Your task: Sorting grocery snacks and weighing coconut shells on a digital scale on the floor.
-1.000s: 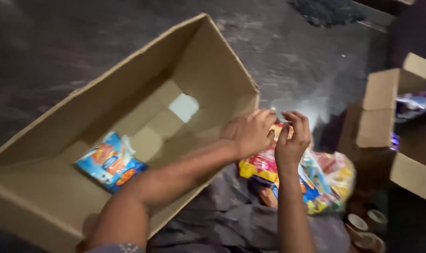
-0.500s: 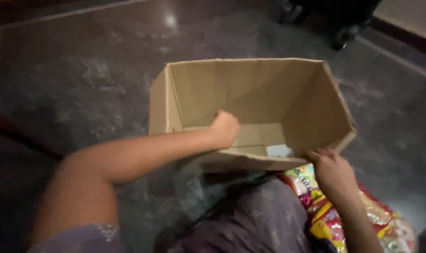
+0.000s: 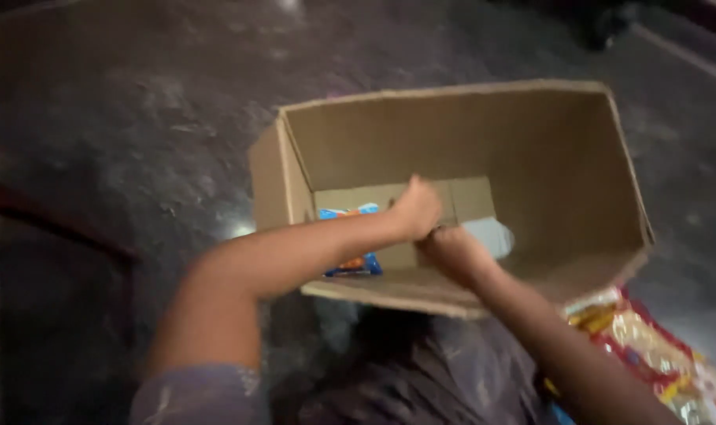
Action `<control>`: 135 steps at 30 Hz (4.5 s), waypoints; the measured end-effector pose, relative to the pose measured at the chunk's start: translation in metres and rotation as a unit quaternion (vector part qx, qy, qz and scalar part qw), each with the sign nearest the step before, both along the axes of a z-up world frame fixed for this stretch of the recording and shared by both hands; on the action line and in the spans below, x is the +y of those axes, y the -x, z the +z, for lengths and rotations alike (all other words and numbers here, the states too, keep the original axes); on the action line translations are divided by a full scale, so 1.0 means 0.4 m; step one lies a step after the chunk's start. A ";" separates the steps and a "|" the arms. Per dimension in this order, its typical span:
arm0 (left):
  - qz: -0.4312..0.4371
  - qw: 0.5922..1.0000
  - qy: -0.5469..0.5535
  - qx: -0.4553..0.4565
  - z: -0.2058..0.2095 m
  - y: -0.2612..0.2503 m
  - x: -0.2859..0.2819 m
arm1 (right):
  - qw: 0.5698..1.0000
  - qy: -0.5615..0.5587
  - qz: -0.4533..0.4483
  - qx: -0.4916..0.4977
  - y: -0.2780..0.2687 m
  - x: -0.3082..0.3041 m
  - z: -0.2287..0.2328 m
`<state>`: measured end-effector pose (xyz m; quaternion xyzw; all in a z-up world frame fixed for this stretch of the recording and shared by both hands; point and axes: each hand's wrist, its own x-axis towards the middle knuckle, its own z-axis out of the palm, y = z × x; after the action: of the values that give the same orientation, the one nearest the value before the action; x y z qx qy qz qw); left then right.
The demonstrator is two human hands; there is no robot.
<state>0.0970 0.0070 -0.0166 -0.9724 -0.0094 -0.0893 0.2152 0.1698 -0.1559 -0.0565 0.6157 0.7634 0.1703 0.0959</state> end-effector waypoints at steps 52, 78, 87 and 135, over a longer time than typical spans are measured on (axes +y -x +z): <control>-0.021 0.930 0.305 0.204 0.166 0.052 -0.210 | 0.848 -0.012 -0.274 0.454 -0.010 -0.249 0.066; -0.031 0.911 0.306 0.275 0.190 -0.048 -0.609 | 0.194 -0.592 -0.238 0.745 0.040 -0.879 0.014; -0.221 0.958 -0.016 -0.184 -0.009 -0.085 -0.785 | 0.223 -0.530 -0.320 0.753 0.001 -0.954 -0.143; -0.304 0.804 0.476 -0.186 -0.309 0.039 -0.944 | 0.692 -0.408 -0.436 0.406 0.656 -1.534 0.352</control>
<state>0.0812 -0.3706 -0.1401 -0.8707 0.2056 -0.3132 -0.3187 -0.0927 -0.7694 0.0842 0.8671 0.2292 0.1377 -0.4202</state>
